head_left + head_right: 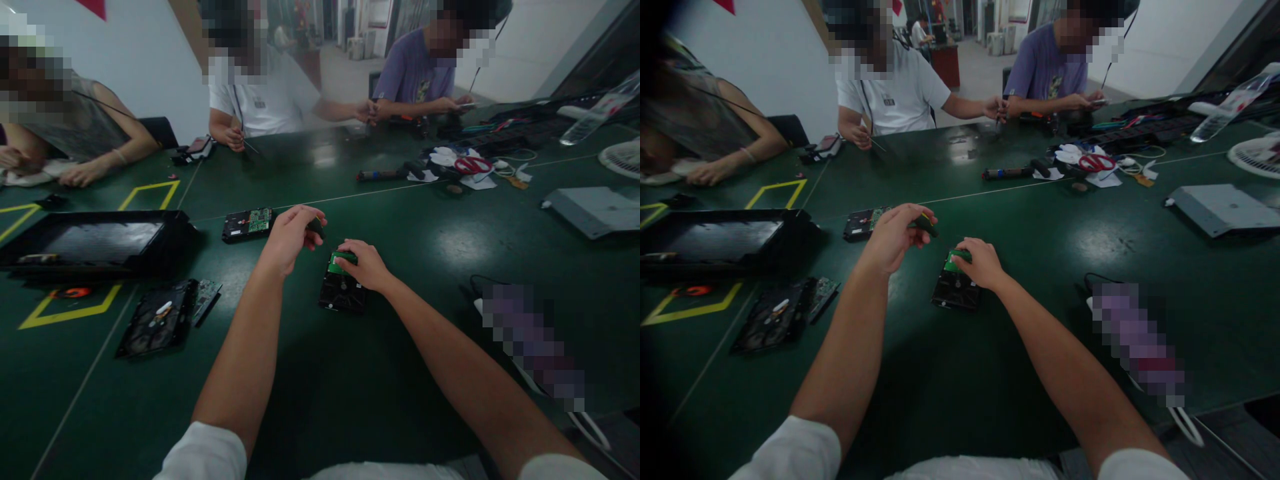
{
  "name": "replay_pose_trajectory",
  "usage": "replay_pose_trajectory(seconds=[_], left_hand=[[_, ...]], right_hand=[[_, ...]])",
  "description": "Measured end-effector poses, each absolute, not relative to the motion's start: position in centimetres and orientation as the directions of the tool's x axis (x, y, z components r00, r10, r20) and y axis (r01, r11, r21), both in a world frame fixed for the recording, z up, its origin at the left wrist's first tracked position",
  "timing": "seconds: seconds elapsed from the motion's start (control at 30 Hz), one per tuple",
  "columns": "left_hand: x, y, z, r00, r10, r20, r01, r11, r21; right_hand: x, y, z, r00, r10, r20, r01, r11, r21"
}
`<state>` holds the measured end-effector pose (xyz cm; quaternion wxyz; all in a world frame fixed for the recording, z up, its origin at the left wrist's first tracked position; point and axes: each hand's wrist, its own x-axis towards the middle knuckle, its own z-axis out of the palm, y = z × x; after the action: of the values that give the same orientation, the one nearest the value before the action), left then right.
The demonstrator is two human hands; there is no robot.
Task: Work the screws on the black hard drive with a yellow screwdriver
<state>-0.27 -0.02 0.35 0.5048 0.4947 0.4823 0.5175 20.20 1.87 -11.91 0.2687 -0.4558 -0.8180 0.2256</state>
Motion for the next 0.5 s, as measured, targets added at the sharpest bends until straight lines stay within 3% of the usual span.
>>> replay_pose_trajectory(seconds=[0.5], left_hand=[[-0.21, -0.04, 0.35, -0.008, 0.999, 0.038, -0.050, -0.038, 0.998]], right_hand=[[20.23, 1.97, -12.23, -0.434, 0.864, 0.257, 0.617, 0.492, -0.614]])
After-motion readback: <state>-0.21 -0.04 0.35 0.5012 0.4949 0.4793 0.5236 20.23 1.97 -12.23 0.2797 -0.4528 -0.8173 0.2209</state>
